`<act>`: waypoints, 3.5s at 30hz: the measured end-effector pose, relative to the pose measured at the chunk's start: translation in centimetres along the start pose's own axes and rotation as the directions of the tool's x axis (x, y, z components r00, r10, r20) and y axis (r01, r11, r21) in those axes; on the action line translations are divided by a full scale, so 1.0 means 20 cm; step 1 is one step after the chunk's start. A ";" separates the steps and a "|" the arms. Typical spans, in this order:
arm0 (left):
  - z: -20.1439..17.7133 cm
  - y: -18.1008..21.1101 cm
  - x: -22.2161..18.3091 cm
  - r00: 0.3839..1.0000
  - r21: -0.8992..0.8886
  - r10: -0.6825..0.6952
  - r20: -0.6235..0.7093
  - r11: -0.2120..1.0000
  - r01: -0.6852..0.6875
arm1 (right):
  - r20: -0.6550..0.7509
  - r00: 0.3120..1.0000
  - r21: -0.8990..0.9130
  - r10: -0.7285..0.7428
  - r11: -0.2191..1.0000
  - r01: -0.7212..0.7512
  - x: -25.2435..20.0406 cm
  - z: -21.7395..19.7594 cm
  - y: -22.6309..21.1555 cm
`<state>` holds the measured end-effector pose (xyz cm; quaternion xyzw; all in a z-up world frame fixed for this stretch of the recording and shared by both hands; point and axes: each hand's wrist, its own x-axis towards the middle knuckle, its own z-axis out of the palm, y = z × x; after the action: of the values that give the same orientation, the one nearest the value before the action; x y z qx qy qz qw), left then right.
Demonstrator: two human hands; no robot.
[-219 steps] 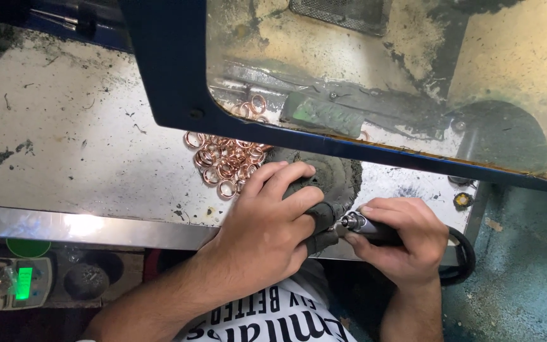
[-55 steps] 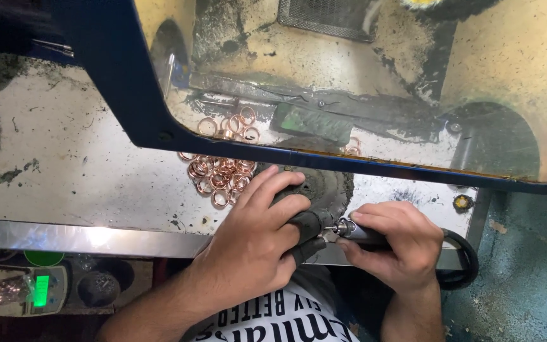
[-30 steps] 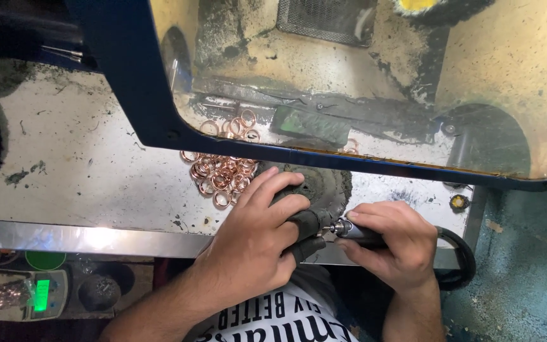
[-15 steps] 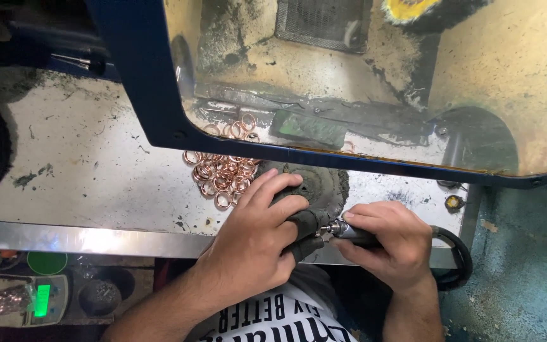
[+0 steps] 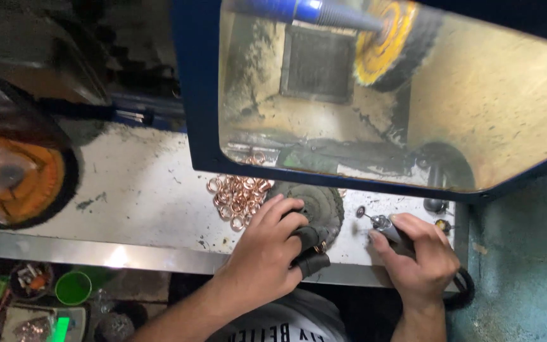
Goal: Using a handheld rotary tool to polish and clean a circular metal jewelry component on a workbench.
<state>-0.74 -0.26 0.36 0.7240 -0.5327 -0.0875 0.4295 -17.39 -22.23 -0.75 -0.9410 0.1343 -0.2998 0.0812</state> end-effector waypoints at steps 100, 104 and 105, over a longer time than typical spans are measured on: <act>-0.40 -0.21 -0.25 0.933 -0.048 -0.347 -0.100 0.938 0.343 | 0.744 0.512 -0.027 0.430 0.785 -0.619 0.78 -0.03 -0.26; -0.42 -0.18 -0.25 0.956 -0.068 -0.234 -0.177 0.972 0.225 | 0.720 0.496 -0.079 0.486 0.767 -0.637 0.81 -0.09 -0.32; -0.42 -0.17 -0.25 0.952 -0.078 -0.242 -0.186 0.970 0.231 | 0.713 0.476 -0.085 0.515 0.737 -0.670 0.81 -0.11 -0.33</act>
<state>4.41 8.74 1.48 0.7755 -0.3951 -0.0821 0.4855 -4.54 -20.94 11.35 -0.8602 0.3799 0.1124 0.3212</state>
